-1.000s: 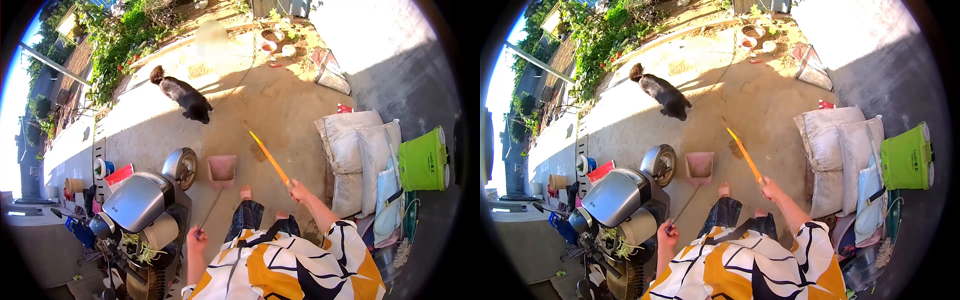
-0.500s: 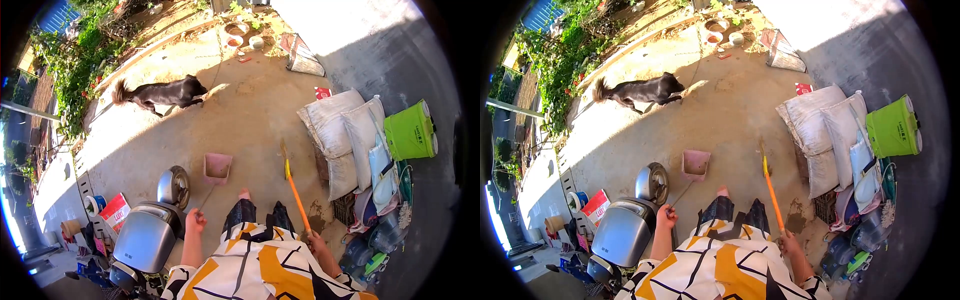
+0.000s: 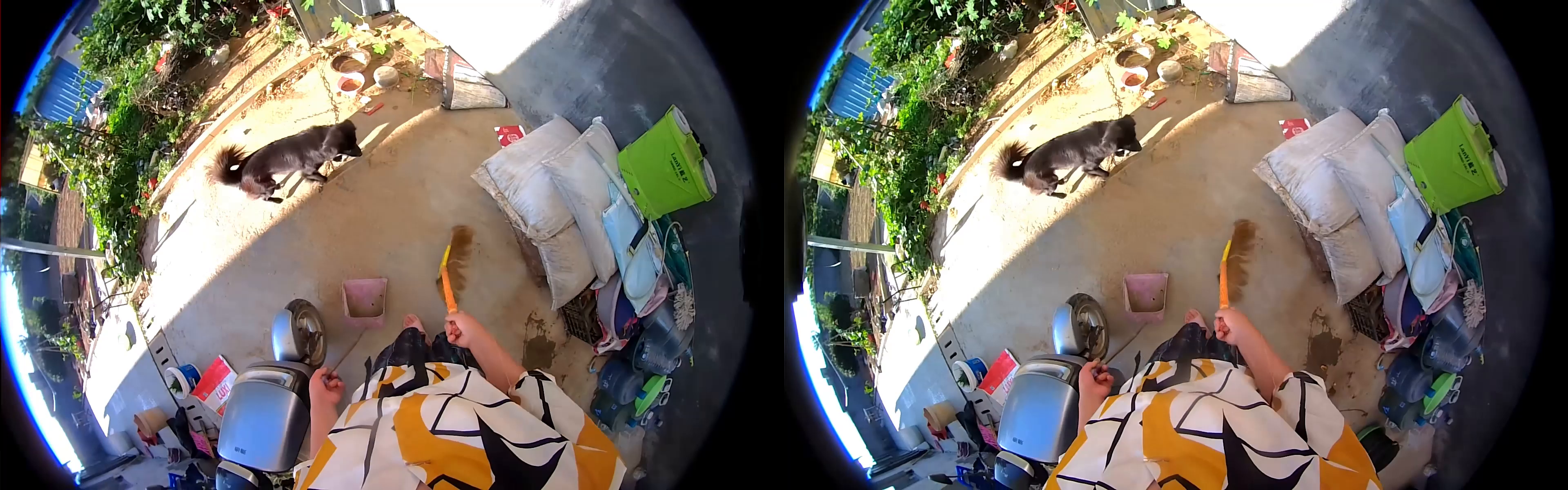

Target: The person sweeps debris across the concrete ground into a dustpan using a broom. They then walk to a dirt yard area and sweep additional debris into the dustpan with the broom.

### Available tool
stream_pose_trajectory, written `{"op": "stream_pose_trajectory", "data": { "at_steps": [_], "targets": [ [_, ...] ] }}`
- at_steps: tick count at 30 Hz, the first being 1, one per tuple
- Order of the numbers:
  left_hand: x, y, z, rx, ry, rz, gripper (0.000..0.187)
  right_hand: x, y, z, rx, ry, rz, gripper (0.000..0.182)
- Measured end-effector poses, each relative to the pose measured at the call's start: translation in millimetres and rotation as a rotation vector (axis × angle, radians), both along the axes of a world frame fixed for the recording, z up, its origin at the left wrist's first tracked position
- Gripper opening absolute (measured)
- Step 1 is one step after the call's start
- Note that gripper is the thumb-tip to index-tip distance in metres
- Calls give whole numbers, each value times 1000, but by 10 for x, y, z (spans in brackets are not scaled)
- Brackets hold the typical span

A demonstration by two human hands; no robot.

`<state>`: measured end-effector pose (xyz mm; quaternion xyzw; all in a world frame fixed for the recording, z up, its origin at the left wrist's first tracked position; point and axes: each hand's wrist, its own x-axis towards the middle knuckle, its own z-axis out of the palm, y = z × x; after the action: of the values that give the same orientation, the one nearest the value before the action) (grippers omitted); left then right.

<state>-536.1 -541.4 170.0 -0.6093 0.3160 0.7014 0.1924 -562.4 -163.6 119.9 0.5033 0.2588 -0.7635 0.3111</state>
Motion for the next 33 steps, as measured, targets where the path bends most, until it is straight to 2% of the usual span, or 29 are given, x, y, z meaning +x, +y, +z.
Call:
{"op": "stream_pose_trajectory", "data": {
  "at_steps": [4, 6, 7, 11, 12, 13, 15, 16, 17, 18, 19, 20, 21, 23, 24, 29, 31, 33],
  "targets": [
    [-23, 69, 53, -7, 9, 29, 9, -482, 273, 219, 56, 132, -75, 8],
    [-68, 93, 46, -6, 10, 49, 9, -561, 475, 350, -133, 175, -140, 23],
    [-96, 95, 26, -7, 16, 49, 9, -575, 510, 466, -130, 176, -132, 23],
    [-229, 224, -32, -99, -9, 106, 9, -549, 667, 997, 189, 268, 11, 29],
    [-269, 250, -52, -96, -3, 119, 9, -562, 721, 1029, 293, 290, 63, 31],
    [-305, 268, -75, -94, 8, 142, 10, -589, 771, 1016, 294, 298, 75, 31],
    [-280, 327, -130, -95, 20, 182, 10, -672, 887, 992, 489, 178, 183, 36],
    [-280, 357, -174, -102, 54, 214, 10, -805, 944, 994, 485, 191, 195, 36],
    [-364, 377, -186, -115, 92, 241, 9, -945, 969, 996, 490, 130, 131, 26],
    [-537, 588, 104, -152, 54, 295, 10, -1039, 982, 1007, 490, 54, 62, 16],
    [-600, 688, 273, -162, 55, 296, 10, -1154, 1067, 901, 480, 54, 63, 16],
    [-688, 794, 386, -166, 70, 303, 10, -1335, 1222, 663, 342, -33, -11, 5],
    [-782, 872, 435, -168, 87, 314, 10, -1535, 1353, 443, 204, -117, -81, 12],
    [-856, 910, 424, -201, 148, 350, 11, -1970, 1523, 71, 124, -112, -84, 16],
    [-894, 948, 473, -188, 154, 391, 10, -2189, 1555, 49, 47, -120, -94, 20],
    [-914, 1159, 628, -231, 279, 459, 8, -3020, 897, 219, 64, -138, 94, 18],
    [-947, 1152, 637, -181, 274, 495, 7, -3263, 720, 330, 85, -34, 267, 16],
    [-1036, 1143, 680, -130, 258, 523, 7, -3462, 639, 326, 3, -9, 252, 16]
  ]
}}
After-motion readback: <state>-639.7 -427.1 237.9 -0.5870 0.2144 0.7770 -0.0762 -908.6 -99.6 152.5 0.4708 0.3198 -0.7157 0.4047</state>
